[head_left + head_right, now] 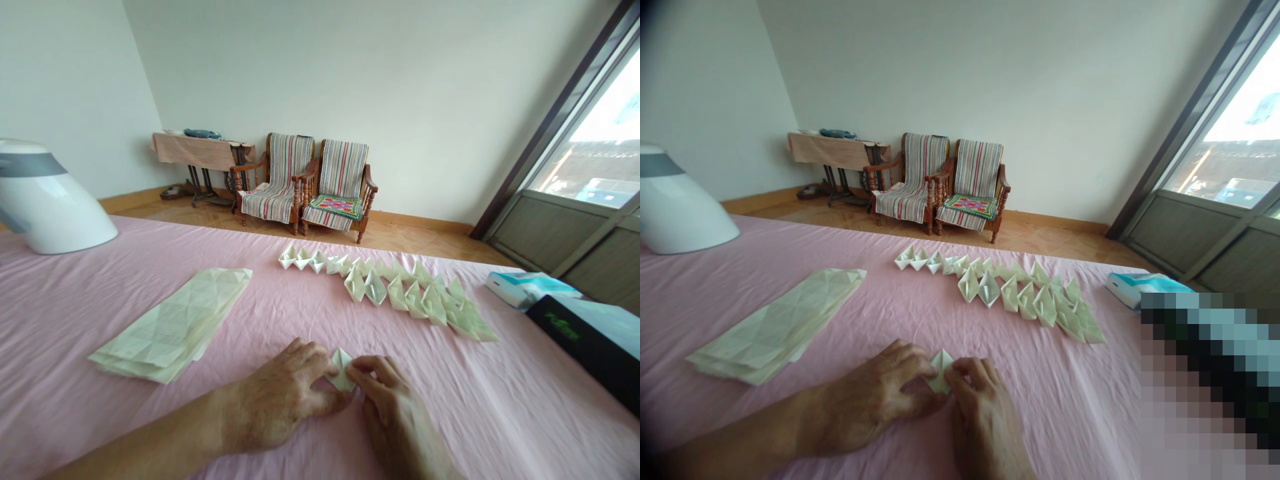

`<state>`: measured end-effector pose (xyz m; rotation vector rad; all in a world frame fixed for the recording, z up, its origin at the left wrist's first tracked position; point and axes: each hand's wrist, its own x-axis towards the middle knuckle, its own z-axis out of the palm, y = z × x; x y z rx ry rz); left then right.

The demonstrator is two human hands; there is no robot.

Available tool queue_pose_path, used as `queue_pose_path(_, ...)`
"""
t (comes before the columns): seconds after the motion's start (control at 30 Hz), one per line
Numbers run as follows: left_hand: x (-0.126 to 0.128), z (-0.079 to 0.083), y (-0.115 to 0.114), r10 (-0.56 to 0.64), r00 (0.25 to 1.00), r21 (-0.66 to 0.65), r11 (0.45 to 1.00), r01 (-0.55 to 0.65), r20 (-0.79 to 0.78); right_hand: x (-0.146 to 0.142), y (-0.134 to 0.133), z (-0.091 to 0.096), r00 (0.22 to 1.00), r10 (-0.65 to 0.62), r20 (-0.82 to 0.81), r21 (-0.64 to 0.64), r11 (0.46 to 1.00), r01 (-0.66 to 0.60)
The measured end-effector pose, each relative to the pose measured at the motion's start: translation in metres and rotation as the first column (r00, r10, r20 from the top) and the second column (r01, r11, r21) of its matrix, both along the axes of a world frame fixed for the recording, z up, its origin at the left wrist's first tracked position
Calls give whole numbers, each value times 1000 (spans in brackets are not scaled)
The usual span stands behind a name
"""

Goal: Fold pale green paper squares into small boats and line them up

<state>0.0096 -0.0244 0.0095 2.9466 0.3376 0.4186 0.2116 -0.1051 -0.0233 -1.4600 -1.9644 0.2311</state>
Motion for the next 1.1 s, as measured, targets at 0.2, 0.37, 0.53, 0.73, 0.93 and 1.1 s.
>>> queue_pose_path(0.2, 2, 6, -1, -42, 997, 38, 998, 45, -65, -2, 5, -1, 969, -40, 245, -27, 998, 48)
queue_pose_path(0.37, 3, 8, -2, -30, 995, 40, 999, 34, -99, -5, 13, 4, 965, -18, 263, -81, 996, 40)
queue_pose_path(0.53, 2, 9, -4, -45, 999, -20, 999, 44, -20, -10, 20, 8, 973, -46, 225, -86, 994, 67)
queue_pose_path(0.73, 2, 7, -9, -3, 1000, -94, 996, 3, 3, -7, 31, 7, 996, -79, -45, -128, 989, 73)
queue_pose_path(0.93, 1, 5, -8, -9, 1000, -100, 995, 10, 13, -2, 35, -4, 975, -179, -133, -138, 977, 161)
queue_pose_path(1.1, -1, 3, -4, 17, 998, -156, 988, -8, 61, -3, 31, -10, 961, -232, -150, -174, 963, 205)
